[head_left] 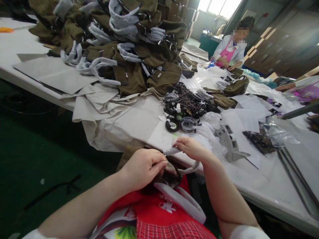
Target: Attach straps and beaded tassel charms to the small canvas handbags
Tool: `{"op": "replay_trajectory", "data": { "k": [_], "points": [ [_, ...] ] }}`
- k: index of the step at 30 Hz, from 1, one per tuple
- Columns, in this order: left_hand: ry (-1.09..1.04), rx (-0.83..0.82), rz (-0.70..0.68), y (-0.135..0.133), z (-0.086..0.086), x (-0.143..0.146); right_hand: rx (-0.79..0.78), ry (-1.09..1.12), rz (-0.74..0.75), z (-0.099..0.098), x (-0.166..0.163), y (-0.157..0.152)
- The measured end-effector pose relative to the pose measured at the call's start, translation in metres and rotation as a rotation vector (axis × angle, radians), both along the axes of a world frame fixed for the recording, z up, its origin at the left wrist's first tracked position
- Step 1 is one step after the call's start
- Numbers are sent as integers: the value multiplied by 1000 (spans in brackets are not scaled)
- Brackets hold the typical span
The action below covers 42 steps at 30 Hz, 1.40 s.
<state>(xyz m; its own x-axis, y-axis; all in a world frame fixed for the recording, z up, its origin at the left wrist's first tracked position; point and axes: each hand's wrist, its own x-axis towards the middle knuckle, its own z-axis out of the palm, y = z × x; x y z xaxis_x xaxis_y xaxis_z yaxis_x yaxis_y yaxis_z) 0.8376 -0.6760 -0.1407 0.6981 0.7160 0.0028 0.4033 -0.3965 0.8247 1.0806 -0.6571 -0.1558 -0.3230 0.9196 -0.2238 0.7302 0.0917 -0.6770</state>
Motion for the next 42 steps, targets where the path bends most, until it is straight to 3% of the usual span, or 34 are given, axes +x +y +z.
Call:
{"op": "replay_trajectory", "data": {
  "k": [4,7,10,14,18,21,25,29,33,37,39,42],
  "points": [
    [-30,20,22,9,-18,3,-199,261,45,-24,-14,13],
    [-61,-38,27,15,-35,0,-255,345,-95,-55,-28,20],
    [-89,-83,13,14,-42,-9,-155,368,-299,-74,-24,23],
    [-109,-82,25,11,-38,-23,-4,344,-602,-64,30,27],
    [-121,-44,-54,10,-30,-29,119,197,-872,-48,88,18],
    [-135,-21,-48,13,-23,-34,125,211,-877,-56,91,-4],
    [-161,-40,90,25,-24,-36,-34,281,-695,-91,62,-29],
    [-169,-10,157,38,-41,-31,149,257,-829,-112,63,-20],
    [-170,-10,150,39,-58,-27,361,162,-1002,-96,92,-3],
    [-171,-29,183,37,-63,-28,665,-48,-962,-56,87,-19],
    [-149,16,259,37,-63,-27,653,7,-880,-34,61,-35],
    [-118,71,389,39,-65,-24,379,210,-639,-7,7,-54]
  ]
}}
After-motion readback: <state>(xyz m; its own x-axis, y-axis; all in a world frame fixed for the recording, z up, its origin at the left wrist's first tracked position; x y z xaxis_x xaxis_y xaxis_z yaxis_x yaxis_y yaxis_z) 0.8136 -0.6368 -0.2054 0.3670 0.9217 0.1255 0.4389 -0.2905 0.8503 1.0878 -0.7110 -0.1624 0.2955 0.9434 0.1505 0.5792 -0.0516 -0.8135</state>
